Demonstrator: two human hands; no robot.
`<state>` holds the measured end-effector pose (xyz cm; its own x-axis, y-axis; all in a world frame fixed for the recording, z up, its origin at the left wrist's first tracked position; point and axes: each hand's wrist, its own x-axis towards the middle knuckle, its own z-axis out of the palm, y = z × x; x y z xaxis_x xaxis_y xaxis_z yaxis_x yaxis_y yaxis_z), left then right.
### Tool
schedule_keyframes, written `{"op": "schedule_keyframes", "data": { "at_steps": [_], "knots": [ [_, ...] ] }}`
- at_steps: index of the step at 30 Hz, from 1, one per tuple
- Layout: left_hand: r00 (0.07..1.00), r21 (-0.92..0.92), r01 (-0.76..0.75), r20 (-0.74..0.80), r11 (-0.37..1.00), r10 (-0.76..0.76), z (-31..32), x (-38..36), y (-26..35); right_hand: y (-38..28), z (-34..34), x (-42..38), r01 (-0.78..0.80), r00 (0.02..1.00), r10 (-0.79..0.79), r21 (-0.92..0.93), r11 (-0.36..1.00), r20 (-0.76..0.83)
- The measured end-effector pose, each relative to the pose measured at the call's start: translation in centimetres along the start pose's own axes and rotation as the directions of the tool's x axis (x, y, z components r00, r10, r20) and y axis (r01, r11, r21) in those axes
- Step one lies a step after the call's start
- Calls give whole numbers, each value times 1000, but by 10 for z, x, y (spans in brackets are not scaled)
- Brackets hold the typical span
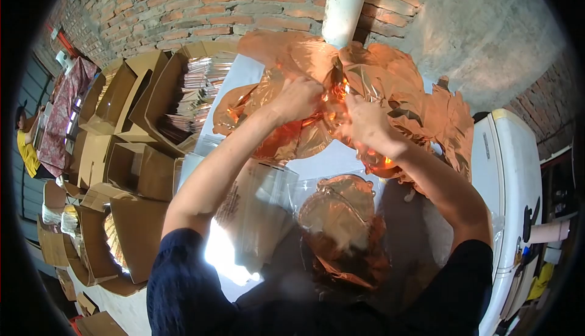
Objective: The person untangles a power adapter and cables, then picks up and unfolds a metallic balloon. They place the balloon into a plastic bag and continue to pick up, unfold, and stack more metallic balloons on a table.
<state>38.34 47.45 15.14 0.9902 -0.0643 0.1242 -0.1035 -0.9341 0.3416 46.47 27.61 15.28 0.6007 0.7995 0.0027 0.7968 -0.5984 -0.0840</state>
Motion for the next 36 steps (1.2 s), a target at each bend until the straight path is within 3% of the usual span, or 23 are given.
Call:
{"op": "schedule_keyframes", "data": {
  "at_steps": [1, 5, 8, 11, 15, 18, 21, 25, 27, 32, 36],
  "knots": [
    [1000, -10, -19, -9, 1000, 19, 2, -4, -2, -8, -1, -7, 33, 999, -34, -80, 996, -6],
    [998, -1, -60, -20, 998, 60, 11, -15, -5, -10, -2, 0, 60, 992, -49, -93, 994, 117],
    [995, 29, -76, -58, 997, 77, 13, -15, -5, -11, 6, 0, 120, 992, -124, -166, 979, -16],
    [993, 38, -77, -83, 996, 80, 17, -15, -4, -6, 20, 9, 73, 982, -119, -284, 956, -149],
    [993, 5, -93, -70, 996, 94, 13, -31, 4, 5, 18, 14, 86, 969, -133, -222, 971, -206],
    [962, 124, -167, -199, 978, 189, 26, -41, 3, 10, 13, 14, 95, 964, -140, -200, 975, -226],
    [953, 58, -265, -135, 963, 271, 15, -53, 16, 10, 3, 13, 105, 973, -138, -178, 978, -186],
    [896, 149, -432, -35, 889, 442, 20, -58, 34, 16, 1, 17, 142, 979, -155, -106, 984, -131],
    [906, 163, -419, 8, 893, 424, 26, -55, 38, 21, -1, 21, 158, 982, -165, -86, 984, -89],
    [871, 230, -452, -93, 861, 482, 37, -46, 39, 31, -11, 28, 188, 982, -187, -33, 982, 37],
    [890, 174, -440, -43, 881, 454, 31, -45, 32, 29, -12, 28, 183, 983, -183, 19, 983, 21]
  ]
}}
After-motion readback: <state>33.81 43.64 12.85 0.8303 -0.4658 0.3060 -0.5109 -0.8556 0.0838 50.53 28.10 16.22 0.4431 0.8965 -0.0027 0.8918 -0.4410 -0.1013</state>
